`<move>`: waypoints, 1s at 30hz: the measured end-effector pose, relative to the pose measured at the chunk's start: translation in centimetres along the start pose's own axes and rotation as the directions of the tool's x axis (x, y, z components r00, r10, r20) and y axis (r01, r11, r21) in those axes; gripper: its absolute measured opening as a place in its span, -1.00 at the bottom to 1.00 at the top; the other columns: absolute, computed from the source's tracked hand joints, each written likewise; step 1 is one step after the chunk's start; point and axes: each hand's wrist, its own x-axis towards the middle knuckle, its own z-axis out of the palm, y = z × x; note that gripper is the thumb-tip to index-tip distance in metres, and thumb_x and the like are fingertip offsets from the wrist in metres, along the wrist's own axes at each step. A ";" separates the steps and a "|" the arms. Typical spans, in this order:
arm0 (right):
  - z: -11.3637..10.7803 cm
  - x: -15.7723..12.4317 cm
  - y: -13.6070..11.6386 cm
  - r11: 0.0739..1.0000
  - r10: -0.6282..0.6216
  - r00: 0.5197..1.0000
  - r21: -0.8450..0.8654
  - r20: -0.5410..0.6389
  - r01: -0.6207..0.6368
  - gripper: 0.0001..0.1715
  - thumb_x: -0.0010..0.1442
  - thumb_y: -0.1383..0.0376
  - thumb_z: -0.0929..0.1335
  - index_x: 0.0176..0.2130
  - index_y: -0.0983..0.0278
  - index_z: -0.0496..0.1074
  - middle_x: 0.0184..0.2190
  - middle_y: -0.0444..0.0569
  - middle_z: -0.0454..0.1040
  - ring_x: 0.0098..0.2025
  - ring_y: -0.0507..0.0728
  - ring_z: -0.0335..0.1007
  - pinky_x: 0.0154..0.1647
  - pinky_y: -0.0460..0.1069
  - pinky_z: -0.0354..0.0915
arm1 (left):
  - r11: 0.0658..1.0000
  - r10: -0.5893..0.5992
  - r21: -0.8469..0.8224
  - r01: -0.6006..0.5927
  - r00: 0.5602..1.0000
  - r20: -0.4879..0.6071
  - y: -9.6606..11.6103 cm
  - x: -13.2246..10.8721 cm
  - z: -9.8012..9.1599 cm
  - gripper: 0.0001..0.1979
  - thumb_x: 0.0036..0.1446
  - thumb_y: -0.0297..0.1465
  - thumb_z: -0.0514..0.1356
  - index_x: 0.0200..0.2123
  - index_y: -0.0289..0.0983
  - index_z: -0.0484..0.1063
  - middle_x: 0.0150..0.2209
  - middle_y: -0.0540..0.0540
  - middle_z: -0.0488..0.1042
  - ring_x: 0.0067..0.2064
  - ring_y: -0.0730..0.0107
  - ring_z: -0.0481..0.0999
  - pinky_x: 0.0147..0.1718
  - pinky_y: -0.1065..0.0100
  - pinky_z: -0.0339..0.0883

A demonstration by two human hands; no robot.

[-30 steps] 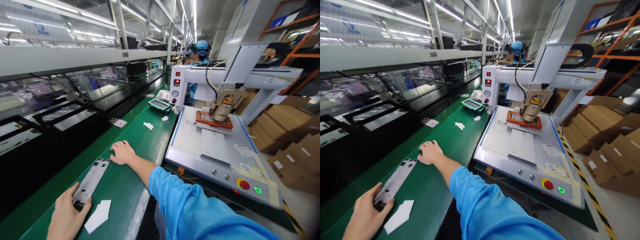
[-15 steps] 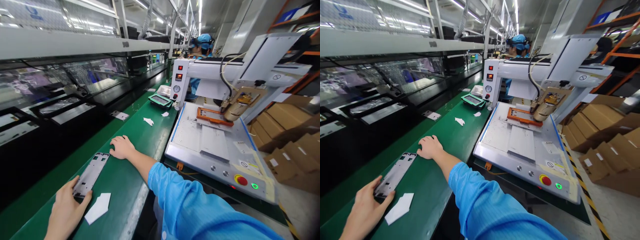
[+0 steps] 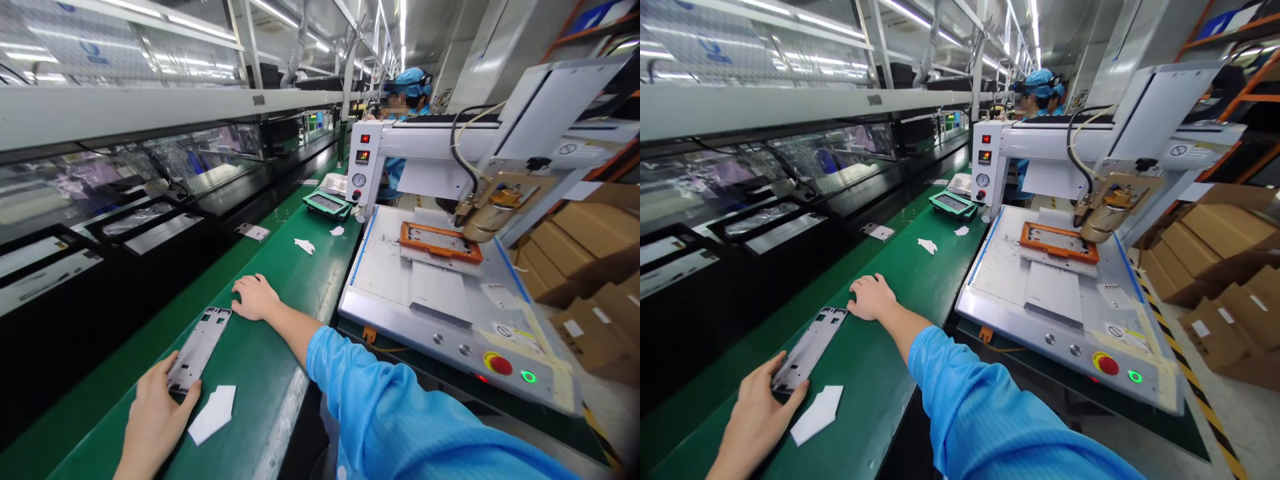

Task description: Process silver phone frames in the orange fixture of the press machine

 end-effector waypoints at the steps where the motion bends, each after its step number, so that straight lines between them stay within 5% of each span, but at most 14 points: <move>1: -0.1 0.0 0.0 1.000 0.000 1.000 0.002 0.003 0.000 -0.66 0.32 0.16 0.35 0.01 0.28 0.42 0.13 0.04 0.45 0.27 0.23 0.21 0.42 0.30 -0.05 | 1.000 0.000 0.005 0.000 1.000 0.004 0.1 -0.1 0.0 -0.20 0.14 0.11 -0.06 0.31 -0.24 0.14 0.28 -0.34 0.25 0.32 -0.15 0.27 0.15 -0.19 0.37; 15: -0.3 0.0 -0.1 1.000 0.001 1.000 0.012 0.019 -0.001 -0.65 0.33 0.17 0.35 0.04 0.31 0.42 0.15 0.06 0.44 0.28 0.24 0.20 0.42 0.30 -0.07 | 1.000 -0.015 -0.003 0.015 1.000 0.013 0.2 0.1 -0.3 -0.19 0.14 0.11 -0.04 0.32 -0.25 0.16 0.29 -0.33 0.25 0.30 -0.15 0.29 0.15 -0.14 0.34; 19: -0.7 -2.0 -0.9 1.000 0.000 1.000 0.001 0.022 0.000 -0.64 0.35 0.21 0.34 0.07 0.33 0.43 0.25 0.08 0.36 0.34 0.25 0.14 0.44 0.27 -0.08 | 0.999 -0.011 -0.031 0.011 1.000 0.003 -0.3 0.3 -0.1 -0.15 0.11 0.16 -0.04 0.32 -0.25 0.16 0.28 -0.30 0.26 0.30 -0.14 0.29 0.17 -0.12 0.33; 23: -2.7 -8.8 -1.3 0.985 -0.155 0.981 0.092 0.113 0.145 -0.54 0.31 0.13 0.41 0.12 0.28 0.43 0.33 0.10 0.27 0.41 0.29 0.05 0.46 0.35 -0.11 | 1.000 -0.014 -0.002 0.014 1.000 0.025 -0.4 0.4 0.0 -0.13 0.11 0.19 -0.08 0.30 -0.28 0.19 0.27 -0.32 0.27 0.29 -0.17 0.29 0.16 -0.15 0.34; 26: -6.3 -17.0 -0.4 0.914 -0.294 0.949 0.322 0.111 0.245 -0.63 0.30 0.19 0.42 0.07 0.24 0.46 0.11 0.00 0.50 0.19 0.16 0.38 0.35 0.17 0.18 | 0.999 -0.030 0.038 0.028 0.998 0.049 -0.2 0.5 0.0 -0.12 0.12 0.20 -0.12 0.31 -0.27 0.19 0.26 -0.34 0.27 0.29 -0.19 0.29 0.09 -0.18 0.39; 28: -9.8 -22.8 0.9 0.879 -0.259 0.966 0.416 0.011 0.231 -0.72 0.30 0.25 0.38 0.00 0.24 0.49 -0.07 -0.03 0.59 0.00 0.11 0.49 0.13 0.04 0.36 | 0.998 -0.029 0.058 0.025 0.998 0.062 0.0 0.5 0.0 -0.12 0.13 0.20 -0.15 0.31 -0.26 0.19 0.24 -0.35 0.28 0.29 -0.19 0.29 0.07 -0.20 0.39; 30: -13.6 -27.9 2.7 0.904 -0.084 0.990 0.409 -0.117 0.125 -0.78 0.27 0.29 0.35 -0.08 0.22 0.52 -0.17 -0.04 0.59 -0.10 0.12 0.50 0.01 0.03 0.39 | 0.997 -0.028 0.072 0.023 0.997 0.075 0.0 0.6 0.1 -0.13 0.14 0.20 -0.15 0.32 -0.24 0.19 0.22 -0.34 0.29 0.27 -0.20 0.30 0.07 -0.21 0.39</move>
